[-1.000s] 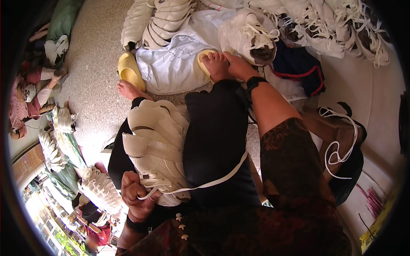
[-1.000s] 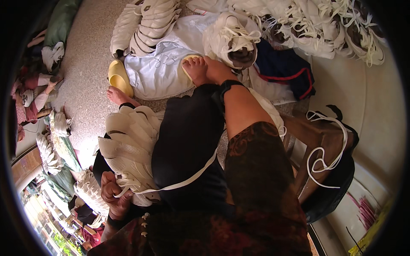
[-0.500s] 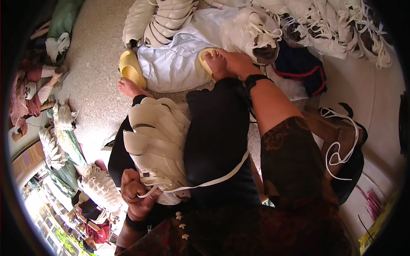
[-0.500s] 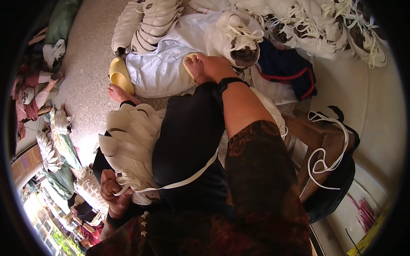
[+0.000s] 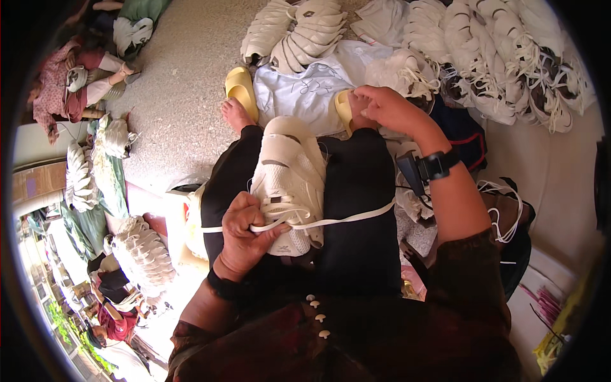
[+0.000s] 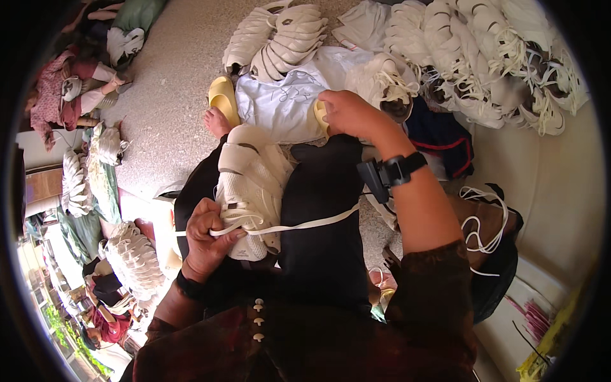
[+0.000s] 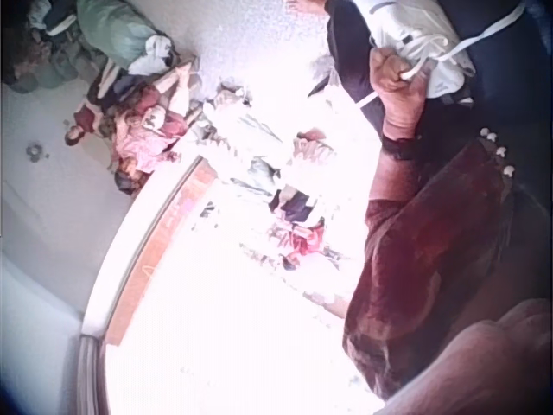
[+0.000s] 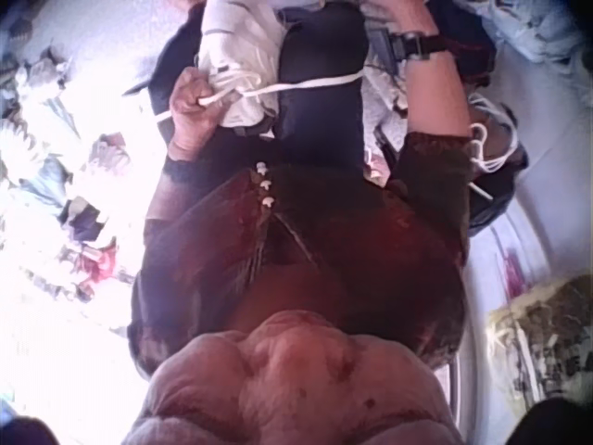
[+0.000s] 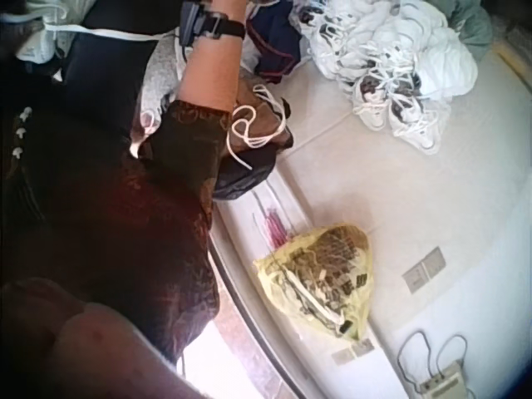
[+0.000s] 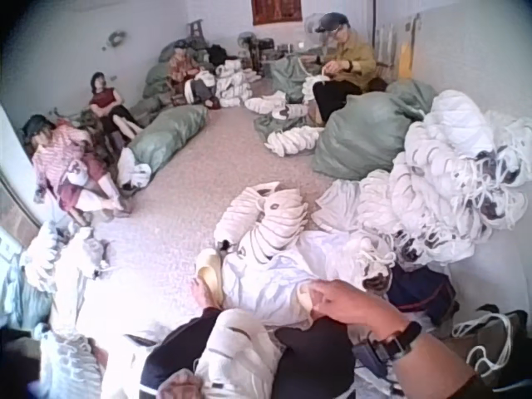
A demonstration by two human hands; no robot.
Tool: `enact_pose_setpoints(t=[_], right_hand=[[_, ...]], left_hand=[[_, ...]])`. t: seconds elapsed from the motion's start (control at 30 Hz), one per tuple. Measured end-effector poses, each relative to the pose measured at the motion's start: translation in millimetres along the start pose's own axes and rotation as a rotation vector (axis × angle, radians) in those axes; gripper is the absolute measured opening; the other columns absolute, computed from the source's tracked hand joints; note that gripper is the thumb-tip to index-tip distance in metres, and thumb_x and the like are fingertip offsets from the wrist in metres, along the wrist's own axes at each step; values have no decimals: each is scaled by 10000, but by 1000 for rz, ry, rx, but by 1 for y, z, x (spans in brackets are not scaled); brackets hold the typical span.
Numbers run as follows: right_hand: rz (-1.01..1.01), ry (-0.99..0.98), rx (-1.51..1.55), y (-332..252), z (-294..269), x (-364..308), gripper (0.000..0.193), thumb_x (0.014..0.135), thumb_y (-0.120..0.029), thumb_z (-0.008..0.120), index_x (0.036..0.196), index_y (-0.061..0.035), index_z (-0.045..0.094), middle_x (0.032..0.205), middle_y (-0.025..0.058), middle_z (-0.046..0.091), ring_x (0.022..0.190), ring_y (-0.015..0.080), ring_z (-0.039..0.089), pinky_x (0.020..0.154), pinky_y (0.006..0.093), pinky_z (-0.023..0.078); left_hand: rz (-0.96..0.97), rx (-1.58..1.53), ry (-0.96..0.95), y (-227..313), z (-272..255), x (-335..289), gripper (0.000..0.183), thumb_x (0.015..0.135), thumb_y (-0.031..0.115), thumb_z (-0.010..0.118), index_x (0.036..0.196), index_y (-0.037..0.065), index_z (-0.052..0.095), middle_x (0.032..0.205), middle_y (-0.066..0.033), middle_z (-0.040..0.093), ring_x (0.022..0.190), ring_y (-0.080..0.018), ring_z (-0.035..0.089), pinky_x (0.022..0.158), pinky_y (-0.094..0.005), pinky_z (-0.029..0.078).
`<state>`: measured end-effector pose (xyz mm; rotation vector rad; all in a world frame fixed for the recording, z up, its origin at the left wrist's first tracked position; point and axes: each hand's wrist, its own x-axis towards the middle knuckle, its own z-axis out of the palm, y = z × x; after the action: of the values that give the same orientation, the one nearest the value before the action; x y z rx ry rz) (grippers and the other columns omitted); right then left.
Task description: Insert laces into the eyelets of shoe uppers and tie them.
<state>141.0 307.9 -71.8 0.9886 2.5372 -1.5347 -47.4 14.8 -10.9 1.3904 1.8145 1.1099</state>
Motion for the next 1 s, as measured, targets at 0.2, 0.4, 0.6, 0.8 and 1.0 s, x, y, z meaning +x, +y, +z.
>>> enact_pose_setpoints(t=[0.2, 0.4, 0.6, 0.8, 1.0], right_hand=[[-368, 96, -114, -125, 57, -107, 362, 747, -78, 613, 1089, -13, 512, 909, 175, 589, 870, 348, 549, 787, 391, 435], [-255, 263, -243, -139, 122, -126, 332, 731, -69, 620, 1037, -10, 508, 797, 172, 580, 779, 337, 569, 688, 406, 448], [-165, 581, -207, -134, 148, -106, 129, 726, -60, 603, 830, -8, 547, 605, 152, 534, 617, 342, 556, 574, 402, 435], [-131, 708, -151, -113, 158, -92, 50, 704, -41, 588, 746, -14, 580, 617, 146, 542, 581, 291, 550, 543, 372, 424], [159, 424, 967, -125, 150, -97, 57, 761, -54, 598, 728, -8, 599, 598, 12, 525, 538, 109, 489, 496, 247, 367]], left_hand=[[156, -39, 2, -2, -8, -6, 311, 623, 133, 790, 640, 18, 502, 670, -70, 446, 624, -219, 442, 562, -309, 378], [103, -17, -32, 10, -26, -31, 279, 689, 103, 735, 874, 10, 548, 694, -82, 504, 630, -233, 523, 588, -324, 451], [44, 17, 19, -6, -21, -33, 335, 718, 82, 719, 979, -4, 527, 676, -28, 471, 587, -122, 458, 564, -258, 425], [29, 153, 9, -5, -19, -36, 365, 719, 221, 711, 965, 18, 534, 703, -93, 540, 641, -245, 556, 612, -347, 463], [67, 134, 43, -9, -12, -37, 346, 744, 189, 704, 970, 18, 505, 616, -65, 517, 557, -213, 528, 542, -329, 428]])
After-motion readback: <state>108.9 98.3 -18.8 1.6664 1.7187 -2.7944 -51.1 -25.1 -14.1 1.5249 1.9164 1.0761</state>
